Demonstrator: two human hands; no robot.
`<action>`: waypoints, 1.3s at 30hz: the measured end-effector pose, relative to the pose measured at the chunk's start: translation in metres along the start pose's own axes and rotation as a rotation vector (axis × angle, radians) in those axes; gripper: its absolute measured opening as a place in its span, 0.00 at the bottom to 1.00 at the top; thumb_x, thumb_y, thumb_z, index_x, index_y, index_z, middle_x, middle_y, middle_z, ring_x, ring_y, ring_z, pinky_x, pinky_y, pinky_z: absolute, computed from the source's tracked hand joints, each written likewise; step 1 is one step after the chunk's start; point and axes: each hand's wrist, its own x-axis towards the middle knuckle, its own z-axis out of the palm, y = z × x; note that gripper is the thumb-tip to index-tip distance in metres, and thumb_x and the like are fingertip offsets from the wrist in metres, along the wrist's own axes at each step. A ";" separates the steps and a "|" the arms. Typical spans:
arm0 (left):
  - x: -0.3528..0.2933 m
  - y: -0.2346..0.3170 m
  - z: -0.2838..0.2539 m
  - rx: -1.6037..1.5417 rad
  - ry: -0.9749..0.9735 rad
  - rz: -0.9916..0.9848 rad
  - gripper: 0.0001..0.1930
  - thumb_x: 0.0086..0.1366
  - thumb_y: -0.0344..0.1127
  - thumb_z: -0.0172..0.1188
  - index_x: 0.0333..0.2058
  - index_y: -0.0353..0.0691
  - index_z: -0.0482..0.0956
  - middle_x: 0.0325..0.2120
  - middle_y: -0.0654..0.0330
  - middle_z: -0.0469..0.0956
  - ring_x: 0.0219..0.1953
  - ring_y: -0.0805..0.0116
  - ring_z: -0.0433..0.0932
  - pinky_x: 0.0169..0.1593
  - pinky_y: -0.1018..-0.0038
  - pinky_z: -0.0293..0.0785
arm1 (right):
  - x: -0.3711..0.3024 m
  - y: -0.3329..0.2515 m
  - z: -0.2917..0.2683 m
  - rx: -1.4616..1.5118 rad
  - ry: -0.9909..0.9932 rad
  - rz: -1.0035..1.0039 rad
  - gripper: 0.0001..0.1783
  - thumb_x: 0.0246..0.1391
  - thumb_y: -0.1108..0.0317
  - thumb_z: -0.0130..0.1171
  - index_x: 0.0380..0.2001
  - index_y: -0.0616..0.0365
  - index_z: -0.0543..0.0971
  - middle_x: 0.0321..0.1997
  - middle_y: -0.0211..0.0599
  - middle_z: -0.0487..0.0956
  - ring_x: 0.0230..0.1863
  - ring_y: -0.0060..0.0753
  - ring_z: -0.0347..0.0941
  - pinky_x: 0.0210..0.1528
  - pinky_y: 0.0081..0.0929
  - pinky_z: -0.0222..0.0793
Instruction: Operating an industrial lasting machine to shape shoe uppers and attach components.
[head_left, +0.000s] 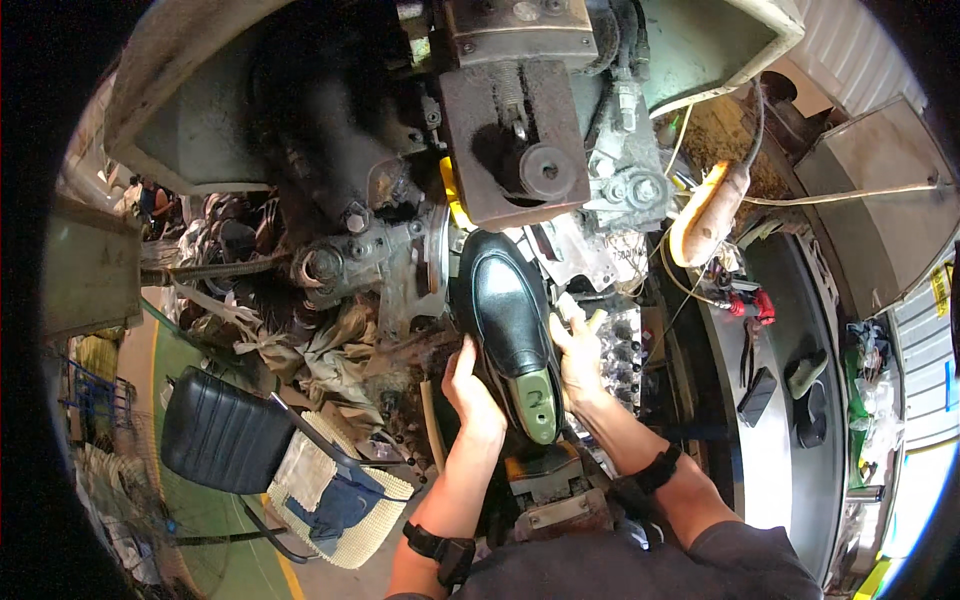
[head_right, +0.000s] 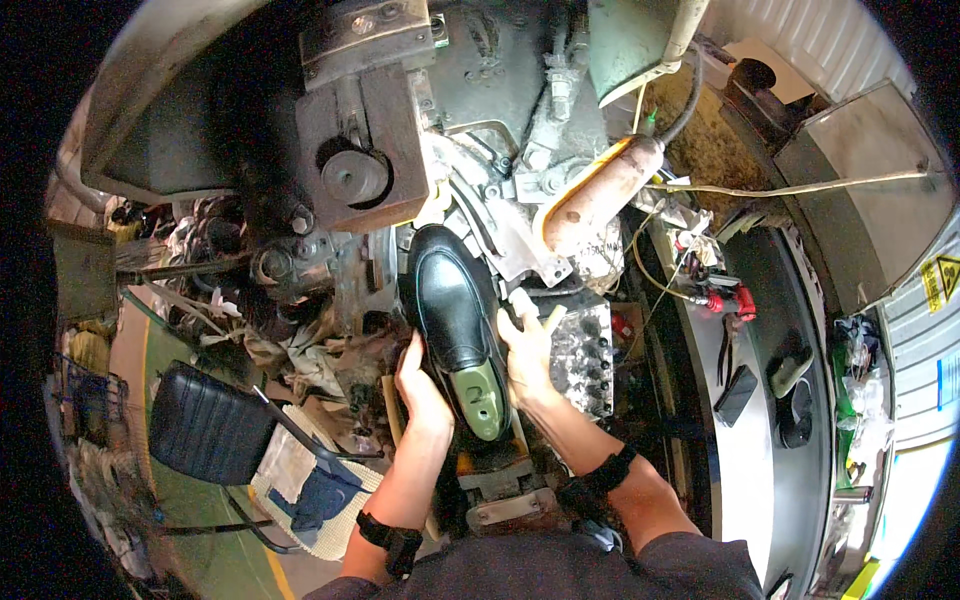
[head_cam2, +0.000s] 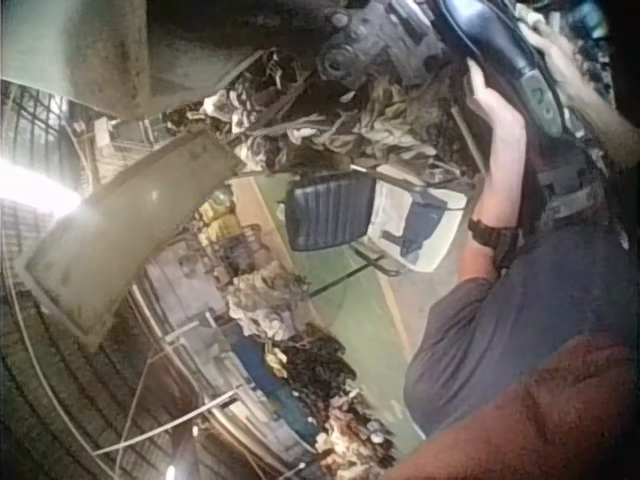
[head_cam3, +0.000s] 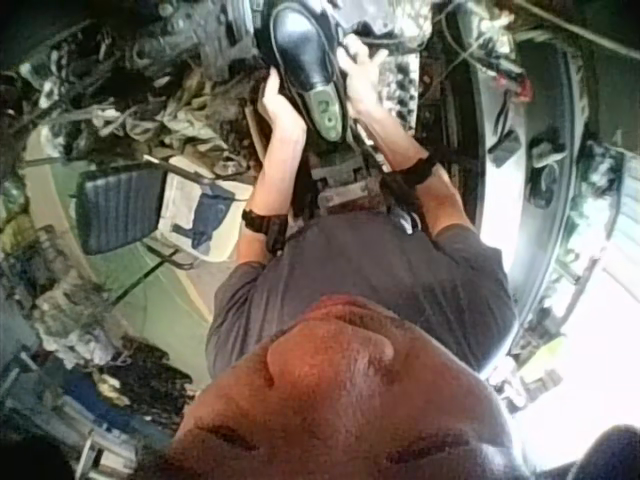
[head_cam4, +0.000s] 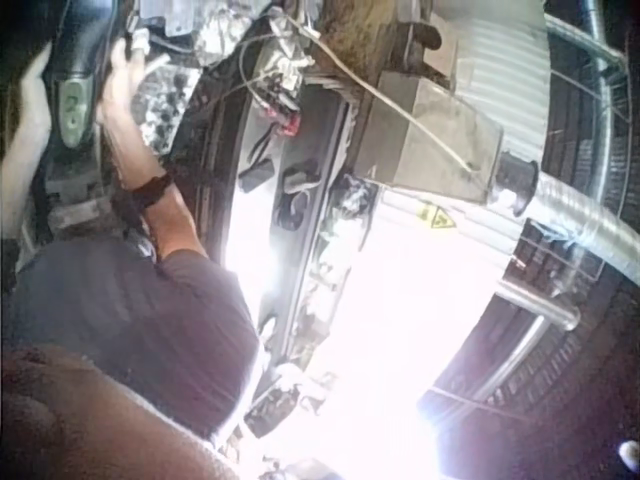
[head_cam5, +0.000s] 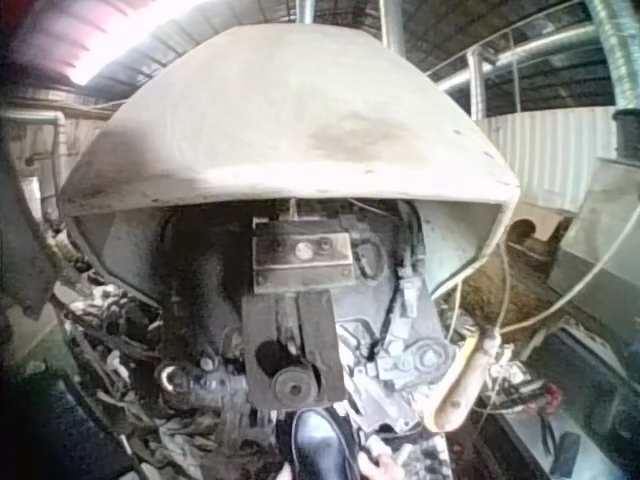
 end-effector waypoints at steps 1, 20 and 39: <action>0.003 -0.002 -0.002 0.029 -0.027 0.050 0.10 0.66 0.37 0.63 0.37 0.34 0.80 0.37 0.60 0.81 0.39 0.67 0.77 0.47 0.68 0.73 | 0.001 0.002 0.000 -0.101 0.000 -0.029 0.31 0.60 0.65 0.60 0.65 0.60 0.68 0.75 0.43 0.59 0.79 0.42 0.18 0.75 0.33 0.18; -0.003 0.006 0.011 0.031 -0.071 -0.068 0.11 0.70 0.40 0.60 0.43 0.40 0.75 0.40 0.60 0.80 0.42 0.65 0.80 0.45 0.63 0.78 | 0.001 -0.013 0.012 0.532 -0.096 0.248 0.33 0.62 0.59 0.62 0.66 0.59 0.64 0.64 0.34 0.70 0.65 0.31 0.64 0.69 0.34 0.58; -0.073 0.107 -0.268 0.353 0.469 0.333 0.18 0.67 0.38 0.62 0.50 0.39 0.68 0.43 0.52 0.77 0.42 0.59 0.79 0.46 0.65 0.81 | 0.058 0.091 -0.228 -0.362 -0.028 0.146 0.56 0.62 0.61 0.62 0.74 0.52 0.30 0.72 0.58 0.60 0.73 0.43 0.55 0.72 0.38 0.52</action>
